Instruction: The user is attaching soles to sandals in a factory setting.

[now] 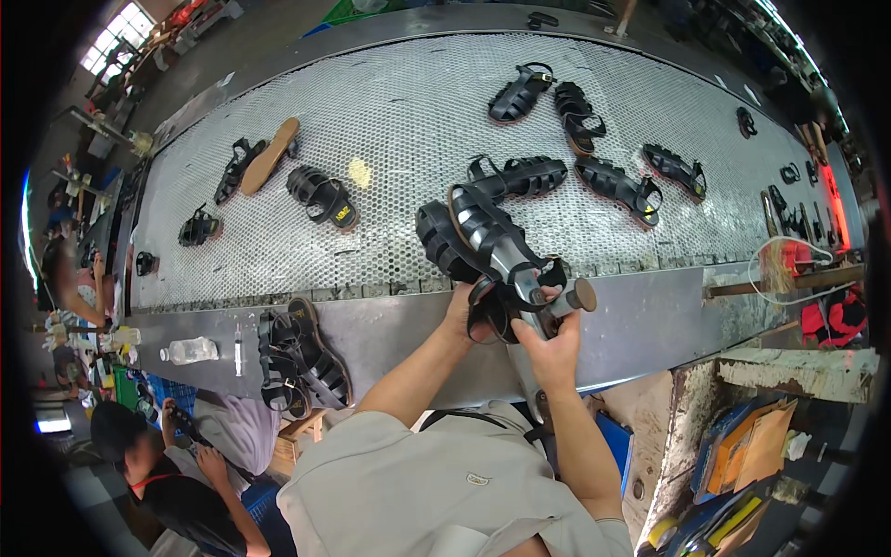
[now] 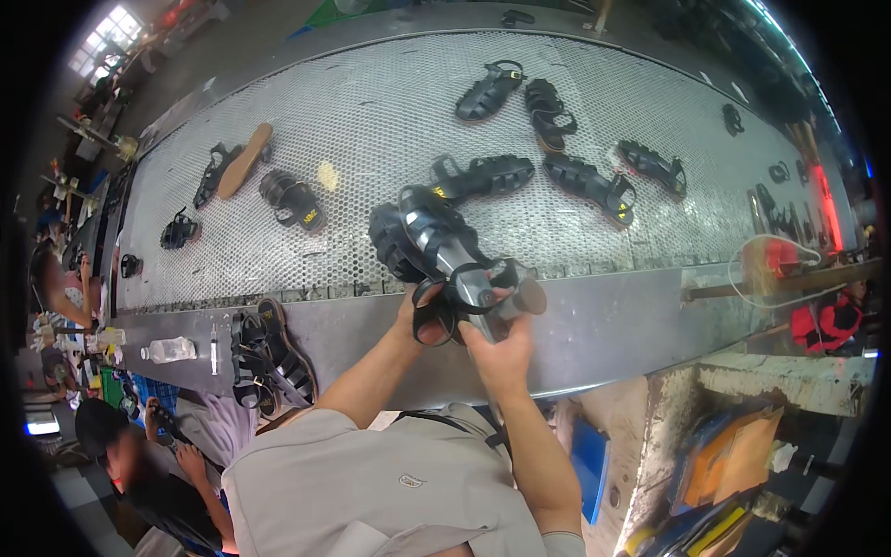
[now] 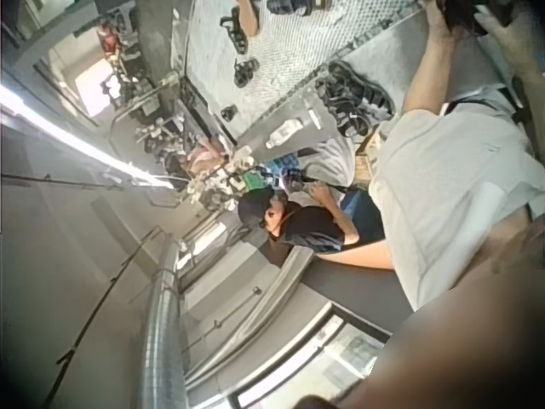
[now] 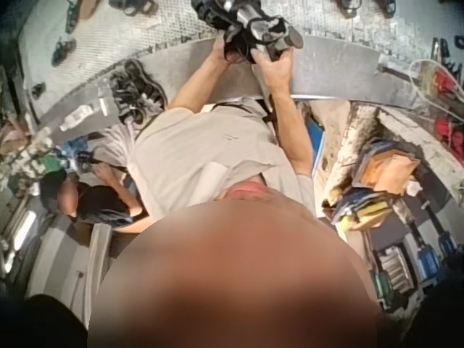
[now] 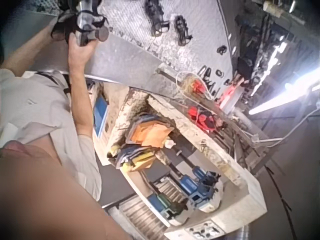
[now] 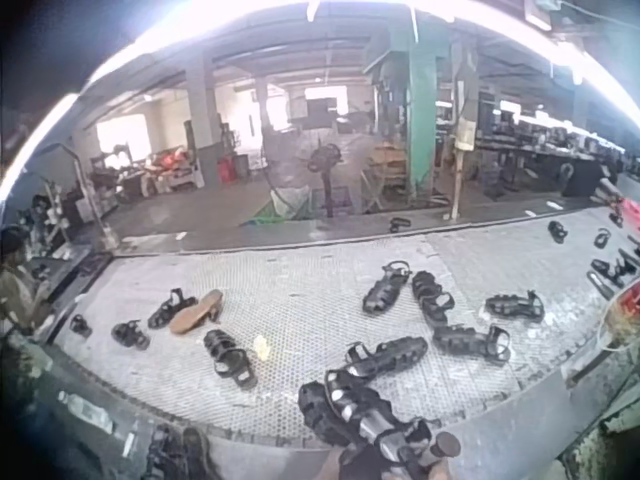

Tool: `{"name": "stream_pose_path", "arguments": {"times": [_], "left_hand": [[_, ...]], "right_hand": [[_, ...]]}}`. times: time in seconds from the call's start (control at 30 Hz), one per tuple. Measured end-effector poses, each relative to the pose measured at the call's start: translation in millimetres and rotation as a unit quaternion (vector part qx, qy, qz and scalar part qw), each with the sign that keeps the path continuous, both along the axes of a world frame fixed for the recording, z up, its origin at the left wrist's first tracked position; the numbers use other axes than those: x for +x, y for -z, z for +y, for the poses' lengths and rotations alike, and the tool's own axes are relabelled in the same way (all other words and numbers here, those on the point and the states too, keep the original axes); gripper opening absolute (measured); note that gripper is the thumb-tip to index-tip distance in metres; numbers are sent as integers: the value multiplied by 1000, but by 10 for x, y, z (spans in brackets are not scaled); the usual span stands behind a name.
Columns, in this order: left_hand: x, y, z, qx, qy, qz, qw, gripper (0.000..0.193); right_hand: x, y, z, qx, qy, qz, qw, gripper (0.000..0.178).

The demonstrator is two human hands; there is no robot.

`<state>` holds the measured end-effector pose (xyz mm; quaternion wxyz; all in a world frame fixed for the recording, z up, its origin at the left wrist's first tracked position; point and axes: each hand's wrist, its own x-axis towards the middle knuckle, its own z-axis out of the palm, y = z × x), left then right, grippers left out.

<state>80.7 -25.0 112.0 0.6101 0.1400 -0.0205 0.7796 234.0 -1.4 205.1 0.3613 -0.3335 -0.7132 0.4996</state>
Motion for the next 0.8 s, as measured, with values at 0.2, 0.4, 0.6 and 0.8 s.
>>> {"name": "stream_pose_path", "arguments": {"times": [0.2, 0.4, 0.6, 0.8], "left_hand": [[-445, 79, 291, 2, -131, 0, 991, 57], [-2593, 1401, 545, -180, -274, -201, 923, 23], [-1225, 437, 431, -253, -333, -19, 908, 38], [-253, -394, 528, -66, -208, 25, 975, 86]], "right_hand": [[100, -179, -92, 10, 48, -14, 999, 65], [288, -430, -190, 19, 7, -34, 999, 64], [831, -95, 10, 30, 55, -79, 995, 64], [1038, -76, -120, 55, 38, -64, 996, 64]]}}
